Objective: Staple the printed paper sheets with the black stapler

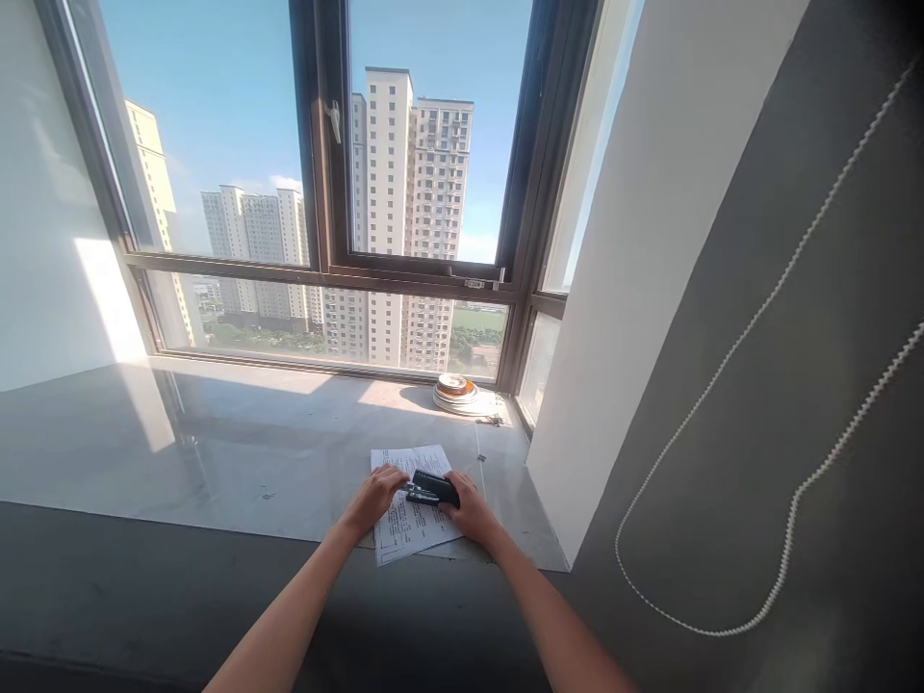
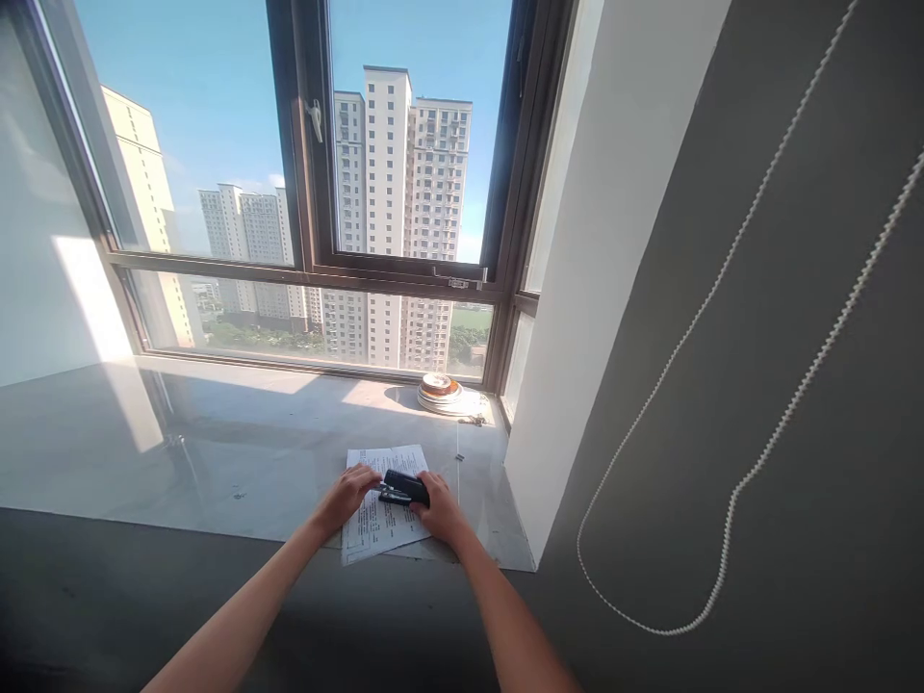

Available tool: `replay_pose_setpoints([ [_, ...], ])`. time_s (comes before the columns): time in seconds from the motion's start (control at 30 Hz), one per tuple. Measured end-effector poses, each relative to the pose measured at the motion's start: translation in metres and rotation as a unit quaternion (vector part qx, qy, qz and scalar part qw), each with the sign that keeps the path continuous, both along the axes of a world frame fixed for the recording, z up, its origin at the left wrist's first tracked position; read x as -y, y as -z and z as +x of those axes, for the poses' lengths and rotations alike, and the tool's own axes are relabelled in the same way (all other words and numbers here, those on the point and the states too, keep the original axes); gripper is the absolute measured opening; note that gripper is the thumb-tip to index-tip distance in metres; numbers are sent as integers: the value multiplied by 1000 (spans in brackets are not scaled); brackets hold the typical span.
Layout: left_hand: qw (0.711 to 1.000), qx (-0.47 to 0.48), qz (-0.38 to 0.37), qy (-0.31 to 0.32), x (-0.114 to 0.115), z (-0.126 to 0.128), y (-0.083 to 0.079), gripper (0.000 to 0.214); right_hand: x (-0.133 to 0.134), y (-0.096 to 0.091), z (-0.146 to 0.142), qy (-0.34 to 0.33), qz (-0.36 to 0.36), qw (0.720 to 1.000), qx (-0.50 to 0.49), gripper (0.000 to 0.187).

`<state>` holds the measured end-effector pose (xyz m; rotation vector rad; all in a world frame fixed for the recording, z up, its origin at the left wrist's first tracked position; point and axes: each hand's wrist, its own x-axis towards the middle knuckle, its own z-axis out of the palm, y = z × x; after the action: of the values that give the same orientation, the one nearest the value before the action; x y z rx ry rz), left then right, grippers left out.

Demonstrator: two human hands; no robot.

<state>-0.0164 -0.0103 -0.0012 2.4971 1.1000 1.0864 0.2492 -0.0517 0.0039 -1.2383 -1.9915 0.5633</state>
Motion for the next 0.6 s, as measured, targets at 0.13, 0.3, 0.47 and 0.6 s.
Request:
replay_pose_setpoints([
  [0.13, 999, 20, 14, -27, 0, 1, 0, 39, 0, -1, 0, -2, 1, 1000, -1, 37],
  [0.3, 999, 30, 14, -31, 0, 1, 0, 33, 2, -4, 1, -7, -7, 1000, -5, 36],
  [0.47, 998, 44, 2, -41, -1, 1, 1, 23, 0, -3, 1, -6, -2, 1000, -2, 36],
  [0.6, 997, 30, 31, -58, -2, 2, 1, 23, -1, 0, 2, -3, 4, 1000, -7, 36],
])
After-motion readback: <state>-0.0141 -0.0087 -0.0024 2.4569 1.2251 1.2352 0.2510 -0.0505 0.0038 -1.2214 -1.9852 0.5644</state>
